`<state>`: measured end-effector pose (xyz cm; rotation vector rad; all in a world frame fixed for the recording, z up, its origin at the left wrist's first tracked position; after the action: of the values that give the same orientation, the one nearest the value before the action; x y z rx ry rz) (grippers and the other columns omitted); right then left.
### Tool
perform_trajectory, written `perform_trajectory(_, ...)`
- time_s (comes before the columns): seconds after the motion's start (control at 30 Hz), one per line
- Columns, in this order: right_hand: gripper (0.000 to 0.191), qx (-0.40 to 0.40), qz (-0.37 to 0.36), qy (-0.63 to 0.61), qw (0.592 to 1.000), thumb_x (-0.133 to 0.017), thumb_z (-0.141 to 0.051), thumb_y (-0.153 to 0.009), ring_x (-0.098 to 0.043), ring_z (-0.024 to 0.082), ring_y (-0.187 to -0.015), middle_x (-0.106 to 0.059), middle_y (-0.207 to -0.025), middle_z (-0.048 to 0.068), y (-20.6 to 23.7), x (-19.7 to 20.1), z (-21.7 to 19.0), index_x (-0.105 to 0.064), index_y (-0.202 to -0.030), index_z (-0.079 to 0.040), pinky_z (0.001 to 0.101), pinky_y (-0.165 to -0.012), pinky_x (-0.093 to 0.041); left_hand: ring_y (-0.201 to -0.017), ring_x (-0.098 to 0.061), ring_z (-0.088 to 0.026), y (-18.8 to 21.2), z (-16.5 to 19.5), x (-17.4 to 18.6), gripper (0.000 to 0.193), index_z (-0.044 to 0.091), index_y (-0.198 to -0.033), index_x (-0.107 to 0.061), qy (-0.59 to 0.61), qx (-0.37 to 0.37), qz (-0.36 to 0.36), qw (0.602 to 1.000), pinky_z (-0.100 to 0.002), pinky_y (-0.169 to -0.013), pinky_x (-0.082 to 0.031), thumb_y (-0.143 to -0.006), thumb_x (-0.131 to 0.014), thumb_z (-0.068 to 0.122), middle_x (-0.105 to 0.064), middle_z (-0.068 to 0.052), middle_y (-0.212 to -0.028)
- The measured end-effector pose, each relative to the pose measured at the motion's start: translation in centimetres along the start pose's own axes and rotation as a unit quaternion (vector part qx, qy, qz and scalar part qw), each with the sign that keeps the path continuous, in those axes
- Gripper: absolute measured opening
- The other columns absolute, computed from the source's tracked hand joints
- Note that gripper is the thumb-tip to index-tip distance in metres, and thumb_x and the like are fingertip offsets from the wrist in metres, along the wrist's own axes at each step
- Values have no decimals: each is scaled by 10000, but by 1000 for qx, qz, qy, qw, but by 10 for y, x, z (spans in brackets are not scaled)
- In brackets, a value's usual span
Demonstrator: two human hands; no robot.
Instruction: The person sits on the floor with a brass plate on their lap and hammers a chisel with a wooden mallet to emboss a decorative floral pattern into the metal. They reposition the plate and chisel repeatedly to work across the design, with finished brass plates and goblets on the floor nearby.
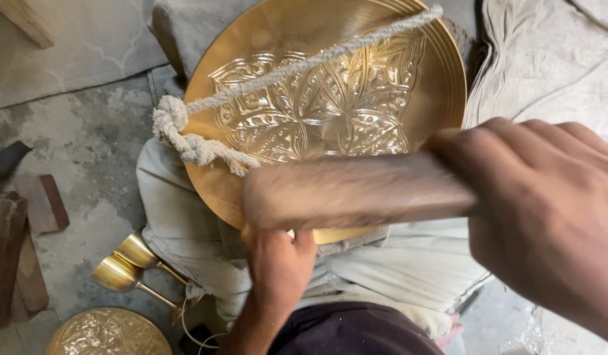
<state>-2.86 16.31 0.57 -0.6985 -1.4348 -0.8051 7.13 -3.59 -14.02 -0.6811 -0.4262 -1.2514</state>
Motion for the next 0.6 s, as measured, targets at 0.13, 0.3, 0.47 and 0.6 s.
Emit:
perform_trajectory(0.13, 420, -69, 63, -191, 977, -658, 114, -854, -735, 320, -898, -726, -1020, 212, 11, -14, 15, -611, -1263, 34, 403, -763, -594, -824, -762, -210, -27, -7, -1, 397, 26, -1271, -556, 112, 18, -98, 989, -319, -654, -616, -978, -715, 242, -729, -92, -971)
perform_trajectory(0.3, 481, -101, 86, -184, 974, -647, 165, -823, -722, 378, -969, -687, -1075, 296, 30, -31, 35, -542, -1288, 105, 404, -793, -603, -724, -734, -200, -42, 3, -21, 394, 126, -1305, -558, 44, -59, -242, 968, -345, -555, -614, -965, -719, 245, -680, -80, -893)
perform_trajectory(0.47, 640, -232, 90, -406, 879, -693, 16, -784, -696, 307, -1085, -649, -1179, 217, 48, -52, 46, -409, -1356, 54, 371, -874, -593, -731, -726, -221, -47, 7, -17, 414, 116, -1307, -554, 55, -73, -224, 970, -351, -571, -615, -946, -728, 223, -666, -89, -924)
perform_trajectory(0.6, 562, -207, -49, -151, 965, -715, -24, -846, -726, 259, -1019, -711, -1071, 107, 54, -64, 48, -527, -1365, -131, 377, -917, -601, -822, -737, -277, -54, 11, -15, 360, 109, -1270, -574, 69, -105, -214, 969, -378, -647, -606, -950, -727, 171, -687, -96, -993)
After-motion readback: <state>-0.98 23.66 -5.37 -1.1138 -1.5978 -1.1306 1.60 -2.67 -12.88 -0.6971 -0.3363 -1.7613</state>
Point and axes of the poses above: each hand's wrist, its own y-axis away from the middle knuckle, its own x-axis out of the back of the hand, z = x × y, the point moved 3 cm from there along -y, towards the middle knuckle
